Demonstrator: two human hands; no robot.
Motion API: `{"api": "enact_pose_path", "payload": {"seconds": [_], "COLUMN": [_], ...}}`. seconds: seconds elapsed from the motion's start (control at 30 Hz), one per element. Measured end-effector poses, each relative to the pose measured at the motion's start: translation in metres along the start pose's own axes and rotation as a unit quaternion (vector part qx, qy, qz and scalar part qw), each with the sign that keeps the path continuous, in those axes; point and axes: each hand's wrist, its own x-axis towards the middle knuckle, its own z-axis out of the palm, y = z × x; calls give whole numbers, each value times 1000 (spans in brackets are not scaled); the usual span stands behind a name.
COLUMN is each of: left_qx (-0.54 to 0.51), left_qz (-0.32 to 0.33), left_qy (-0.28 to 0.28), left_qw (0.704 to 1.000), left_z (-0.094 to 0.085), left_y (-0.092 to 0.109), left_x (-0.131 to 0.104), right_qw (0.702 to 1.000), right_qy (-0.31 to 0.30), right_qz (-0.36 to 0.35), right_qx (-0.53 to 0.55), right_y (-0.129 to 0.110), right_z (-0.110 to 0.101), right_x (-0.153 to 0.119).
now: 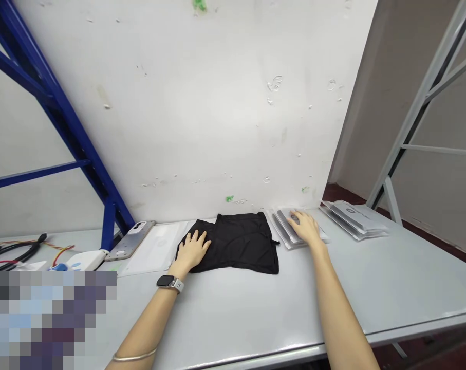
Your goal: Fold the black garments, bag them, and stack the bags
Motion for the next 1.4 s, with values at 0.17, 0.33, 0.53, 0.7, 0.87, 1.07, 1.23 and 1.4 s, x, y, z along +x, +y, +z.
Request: {"api": "enact_pose_path", "payload": {"seconds": [0.17, 0.33, 0.53, 0.7, 0.87, 1.07, 1.23, 1.4], "left_qx": [-4, -79, -187, -165, -138, -156, -312, -427], "left_qz": [-6, 88, 280, 274, 258, 179, 185, 167], "left_qy": [4, 58, -114, -130, -51, -25, -135, -199], "left_qw": [1000, 991, 935, 938, 955, 971, 922, 866], "left_z": [0, -20, -50, -46, -42, -50, -68, -85], "left_y": [4, -2, -32, -41, -40, -53, -72, -85], "left_x": [-3, -3, -12, -27, -27, -26, -37, -46], "right_qw": [996, 996, 904, 904, 913, 939, 907, 836], "right_qy": [-85, -61, -286, -262, -243, -258, -342, -435], "right_qz": [-23, -67, -287, -336, -321, -226, -177, -179], "right_qx": [-15, -1, 134, 26, -69, 8, 172, 281], "right_y": [-18, -42, -123, -158, -146, -125, -105, -85], "right_z": [1, -21, -37, -31, -37, -57, -82, -98], "right_x": [-4, -10, -48, -73, -68, -52, -44, -41]}}
